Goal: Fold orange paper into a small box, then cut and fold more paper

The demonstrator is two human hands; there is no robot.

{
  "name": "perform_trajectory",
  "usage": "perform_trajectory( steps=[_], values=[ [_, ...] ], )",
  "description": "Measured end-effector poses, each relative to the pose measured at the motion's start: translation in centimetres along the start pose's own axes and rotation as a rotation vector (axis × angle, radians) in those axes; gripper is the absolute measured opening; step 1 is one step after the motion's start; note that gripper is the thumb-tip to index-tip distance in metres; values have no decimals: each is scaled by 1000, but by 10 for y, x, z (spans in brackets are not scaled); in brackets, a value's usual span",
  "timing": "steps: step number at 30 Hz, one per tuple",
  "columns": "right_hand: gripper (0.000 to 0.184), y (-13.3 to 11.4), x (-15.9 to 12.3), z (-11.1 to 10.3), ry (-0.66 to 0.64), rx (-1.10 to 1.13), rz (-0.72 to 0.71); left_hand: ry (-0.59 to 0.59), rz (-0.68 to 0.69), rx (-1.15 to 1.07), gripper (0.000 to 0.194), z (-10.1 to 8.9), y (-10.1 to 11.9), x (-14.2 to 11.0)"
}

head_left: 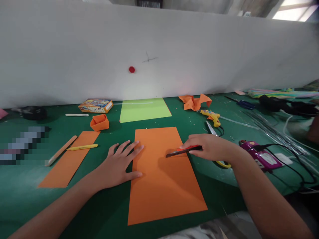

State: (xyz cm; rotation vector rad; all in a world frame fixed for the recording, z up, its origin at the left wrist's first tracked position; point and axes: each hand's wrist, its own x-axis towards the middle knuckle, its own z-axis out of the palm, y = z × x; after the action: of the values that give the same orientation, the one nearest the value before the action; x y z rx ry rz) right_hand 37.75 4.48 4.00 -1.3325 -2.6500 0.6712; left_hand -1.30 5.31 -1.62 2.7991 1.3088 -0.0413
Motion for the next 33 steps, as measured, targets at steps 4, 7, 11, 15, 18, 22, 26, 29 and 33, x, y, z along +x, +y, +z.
perform_trajectory(
  steps=[4,7,11,15,18,22,26,29,33],
  values=[
    [40,1,-1,-1,-6,7,0,5,5,-2,87,0,-1,0],
    [40,4,-1,-1,-6,13,6,-16,0,-9,87,-1,-1,1],
    [38,8,-3,-3,8,32,24,3,11,-15,87,0,-2,0],
    [37,8,-5,-4,4,50,53,11,9,-14,87,2,-2,0],
    [38,7,-5,-5,-6,57,54,-11,4,-10,88,1,-2,1],
    [38,9,-4,-5,-13,59,41,-19,3,0,88,-1,-1,1],
    [37,10,-4,-4,-9,71,44,11,9,11,86,0,-1,0],
    [38,11,-4,-4,-10,77,37,24,12,9,87,1,-2,0],
    [39,12,-4,-4,-21,72,29,11,4,1,87,0,-1,0]
  ],
)
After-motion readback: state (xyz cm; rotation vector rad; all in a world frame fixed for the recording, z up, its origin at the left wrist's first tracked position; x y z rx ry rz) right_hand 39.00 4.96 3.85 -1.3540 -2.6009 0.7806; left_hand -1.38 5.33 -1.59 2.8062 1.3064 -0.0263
